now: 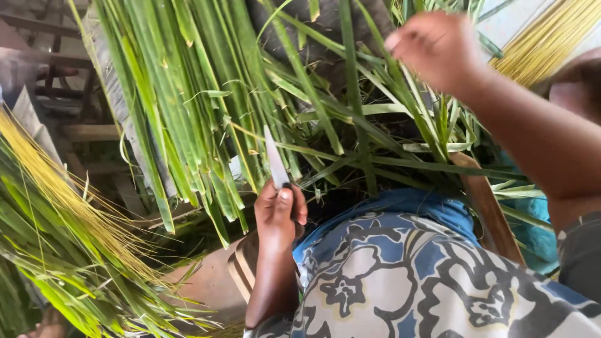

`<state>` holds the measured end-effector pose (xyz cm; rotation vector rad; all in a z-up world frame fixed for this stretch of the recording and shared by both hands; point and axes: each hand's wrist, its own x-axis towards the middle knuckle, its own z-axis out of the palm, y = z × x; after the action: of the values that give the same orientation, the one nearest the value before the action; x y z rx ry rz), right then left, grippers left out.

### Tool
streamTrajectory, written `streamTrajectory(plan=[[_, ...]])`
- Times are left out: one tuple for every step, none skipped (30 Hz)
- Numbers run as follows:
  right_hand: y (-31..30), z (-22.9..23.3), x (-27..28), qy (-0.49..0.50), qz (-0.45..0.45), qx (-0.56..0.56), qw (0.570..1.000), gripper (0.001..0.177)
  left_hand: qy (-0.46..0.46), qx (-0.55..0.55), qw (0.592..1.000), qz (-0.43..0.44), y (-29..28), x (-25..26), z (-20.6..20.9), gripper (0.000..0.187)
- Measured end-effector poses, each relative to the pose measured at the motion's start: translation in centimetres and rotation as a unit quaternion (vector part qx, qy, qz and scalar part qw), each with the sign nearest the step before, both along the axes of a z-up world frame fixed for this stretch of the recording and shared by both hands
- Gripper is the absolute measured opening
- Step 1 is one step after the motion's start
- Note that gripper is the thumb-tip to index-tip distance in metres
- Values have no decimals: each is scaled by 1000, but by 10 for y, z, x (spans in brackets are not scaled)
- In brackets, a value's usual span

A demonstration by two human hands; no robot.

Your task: Stripping the midrib from long green leaves using a knife

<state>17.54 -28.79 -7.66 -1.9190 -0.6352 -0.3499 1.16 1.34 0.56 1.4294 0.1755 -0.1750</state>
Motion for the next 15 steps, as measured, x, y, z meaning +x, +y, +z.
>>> streamTrajectory(plan=[[20, 20, -8, -5, 2, -4, 1000, 27, -5, -4, 1000, 2, 6, -3, 0, 21], [40, 39, -17, 70, 47, -107, 991, 32, -19, -2, 1000, 11, 11, -5, -1, 19], [59, 57, -26, 143, 90, -209, 963, 41, -32, 0, 999, 20, 16, -7, -1, 17], [74, 67, -30, 139, 90, -214, 963, 41, -36, -4, 999, 22, 18, -7, -3, 17], [88, 77, -34, 264, 97, -256, 925, 36, -72, 4, 997, 33, 20, -8, -4, 21], [103, 86, -37, 384, 100, -293, 870, 51, -107, 14, 993, 45, 22, -8, -5, 27], [107, 77, -38, 380, 99, -297, 870, 51, -112, 10, 993, 48, 23, -11, -6, 27], [111, 68, -38, 403, 87, -264, 872, 45, -112, 0, 993, 46, 25, -13, -6, 27], [116, 58, -38, 425, 75, -230, 872, 44, -112, -11, 993, 45, 26, -15, -5, 26], [117, 48, -40, 422, 77, -233, 873, 44, -115, -12, 992, 48, 30, -18, -9, 26], [119, 37, -41, 422, 43, -200, 883, 43, -118, -9, 992, 47, 33, -20, -14, 26], [119, 26, -43, 422, 8, -166, 891, 43, -120, -8, 992, 45, 35, -22, -18, 26], [122, 39, -49, 421, 8, -169, 891, 43, -121, -9, 991, 47, 36, -22, -18, 26], [124, 52, -56, 415, 1, -159, 896, 49, -123, -11, 991, 43, 36, -22, -19, 26], [126, 64, -63, 410, -7, -150, 900, 55, -125, -13, 991, 40, 36, -21, -19, 25]])
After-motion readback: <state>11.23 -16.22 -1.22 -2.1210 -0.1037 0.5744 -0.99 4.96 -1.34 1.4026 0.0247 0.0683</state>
